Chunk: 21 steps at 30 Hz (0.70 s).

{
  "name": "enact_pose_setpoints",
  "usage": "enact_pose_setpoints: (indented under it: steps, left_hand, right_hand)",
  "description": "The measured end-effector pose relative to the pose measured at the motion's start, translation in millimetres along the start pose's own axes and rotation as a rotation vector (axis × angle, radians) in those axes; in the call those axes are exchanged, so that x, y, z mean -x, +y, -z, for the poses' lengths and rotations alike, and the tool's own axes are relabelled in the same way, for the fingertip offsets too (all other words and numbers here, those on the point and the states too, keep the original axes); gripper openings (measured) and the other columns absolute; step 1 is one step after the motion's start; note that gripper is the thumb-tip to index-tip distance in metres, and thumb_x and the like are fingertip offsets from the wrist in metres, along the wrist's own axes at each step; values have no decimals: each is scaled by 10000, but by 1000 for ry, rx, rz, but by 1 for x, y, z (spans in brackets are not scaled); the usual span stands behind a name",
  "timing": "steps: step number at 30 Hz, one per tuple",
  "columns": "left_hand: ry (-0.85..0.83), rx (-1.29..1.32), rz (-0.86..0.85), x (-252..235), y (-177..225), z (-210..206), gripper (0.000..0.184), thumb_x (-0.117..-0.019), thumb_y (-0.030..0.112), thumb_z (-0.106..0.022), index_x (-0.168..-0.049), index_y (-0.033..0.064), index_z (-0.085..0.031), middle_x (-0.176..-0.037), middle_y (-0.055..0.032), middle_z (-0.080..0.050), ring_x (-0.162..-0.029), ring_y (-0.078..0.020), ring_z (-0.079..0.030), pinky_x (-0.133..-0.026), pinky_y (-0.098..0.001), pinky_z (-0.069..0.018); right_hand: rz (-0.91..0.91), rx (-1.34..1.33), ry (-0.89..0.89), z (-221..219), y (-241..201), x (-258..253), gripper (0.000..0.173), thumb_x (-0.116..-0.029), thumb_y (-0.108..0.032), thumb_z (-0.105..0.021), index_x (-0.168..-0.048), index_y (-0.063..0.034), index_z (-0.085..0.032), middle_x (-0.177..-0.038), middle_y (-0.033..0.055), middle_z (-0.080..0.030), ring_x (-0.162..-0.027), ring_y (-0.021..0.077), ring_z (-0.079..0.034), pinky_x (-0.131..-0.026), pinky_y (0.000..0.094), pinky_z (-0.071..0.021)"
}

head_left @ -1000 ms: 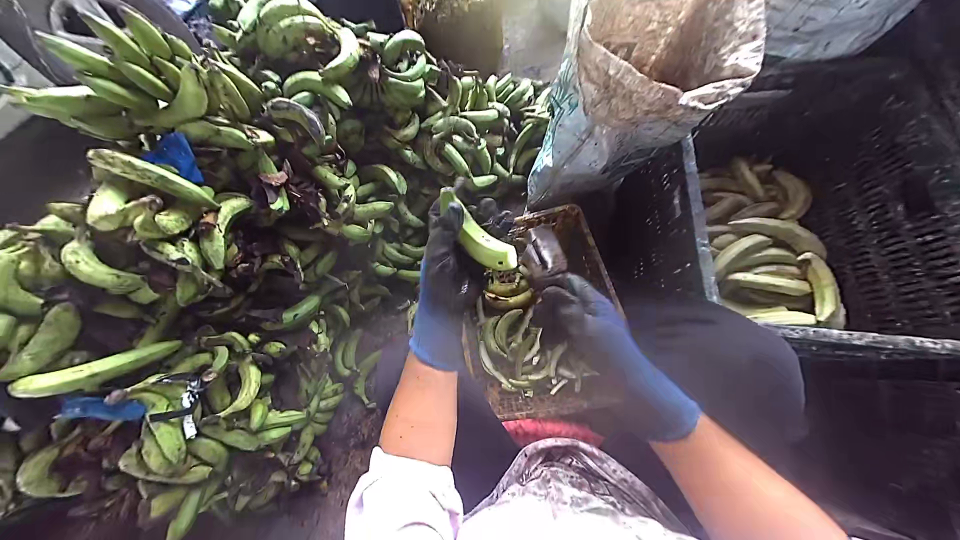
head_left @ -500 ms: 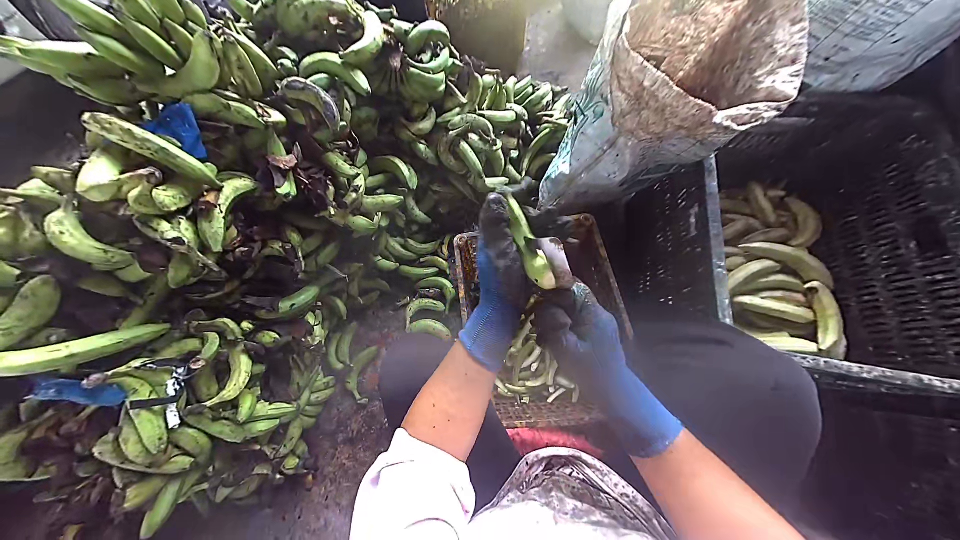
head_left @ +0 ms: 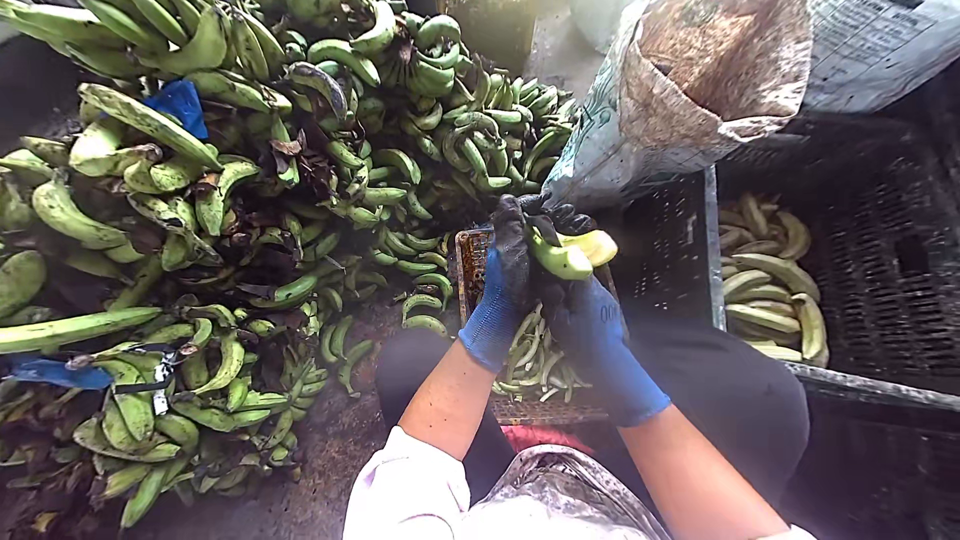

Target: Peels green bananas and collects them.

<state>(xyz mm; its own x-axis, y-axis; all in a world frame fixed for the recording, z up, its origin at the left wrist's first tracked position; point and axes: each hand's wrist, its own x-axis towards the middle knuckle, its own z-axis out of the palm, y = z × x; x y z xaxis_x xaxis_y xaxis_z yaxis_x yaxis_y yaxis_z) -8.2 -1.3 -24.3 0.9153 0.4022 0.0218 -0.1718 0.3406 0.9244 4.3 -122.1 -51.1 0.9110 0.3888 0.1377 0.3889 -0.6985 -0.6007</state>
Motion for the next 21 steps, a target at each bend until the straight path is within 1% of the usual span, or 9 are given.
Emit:
enact_pose_setpoints:
  steps: [2,3,5,8,11,14,16,18,21]
  left_hand:
    - [-42,-95,16,4,-5,7,505,-1082,546,-277,-1356,243,-573,-1148,-7,-665,-980,-115,-638,-802,-344,-565]
    - [-78,-80,9,2,-9,11,421,-1080,465,-378,-1380,217,-539,-1159,-30,-661,-979,-131,-641,-803,-347,-566]
    - [-116,70,2,-18,-18,13,315,-1039,267,-488,-1311,108,-491,-1103,-74,-671,-954,-155,-661,-811,-349,-577]
    - [-216,230,-23,-34,-37,19,386,-957,118,-469,-1336,48,-437,-1258,-119,-613,-1133,-189,-608,-957,-383,-526]
    - [-244,268,-49,-37,-43,21,434,-1004,124,-414,-1430,43,-415,-1419,-150,-545,-1259,-233,-566,-1019,-413,-512]
    - [-207,227,-35,-25,-51,30,416,-1072,192,-390,-1483,147,-434,-1465,-92,-529,-1254,-237,-576,-988,-448,-541]
    - [-152,105,-10,-29,-63,21,393,-1057,219,-435,-1448,194,-473,-1380,-46,-580,-1171,-195,-611,-930,-420,-566]
    - [-8,49,13,-47,-73,-6,285,-1003,141,-548,-1286,129,-579,-1122,-42,-681,-963,-145,-668,-813,-352,-585]
    - [5,-51,-106,-103,-64,-63,256,-957,141,-636,-1209,94,-623,-1086,-49,-687,-957,-136,-660,-837,-350,-572]
  right_hand:
    - [-74,-25,-116,3,-3,-8,385,-1036,-325,-529,-1194,11,-632,-1009,235,-702,-945,432,-692,-822,651,-513]
    - [-86,-61,-165,6,-1,-11,393,-1048,-345,-527,-1220,-2,-608,-1009,231,-695,-936,425,-689,-817,656,-513]
    - [-64,-230,-229,8,10,-12,419,-1048,-416,-523,-1282,-73,-580,-982,183,-696,-843,357,-701,-731,628,-555]
    - [-188,-522,-410,25,19,-23,411,-1001,-397,-574,-1319,-137,-548,-964,95,-697,-752,218,-699,-649,473,-602]
    - [-277,-693,-520,56,27,-32,344,-1002,-415,-606,-1238,-165,-606,-887,45,-710,-689,167,-690,-600,366,-599]
    - [-263,-1002,-393,88,53,-23,296,-1036,-332,-550,-1261,-150,-613,-877,59,-684,-650,145,-653,-538,291,-574]
    - [-262,-1299,-170,106,72,-23,290,-1069,-248,-470,-1305,-134,-594,-879,39,-672,-634,95,-638,-525,238,-569]
    - [-240,-1466,54,116,89,-28,290,-1085,-236,-391,-1301,-153,-565,-899,13,-666,-632,67,-641,-519,216,-570]
    - [-139,-1540,197,123,111,-26,276,-1095,-276,-409,-1295,-171,-568,-894,25,-700,-669,93,-681,-554,225,-590]
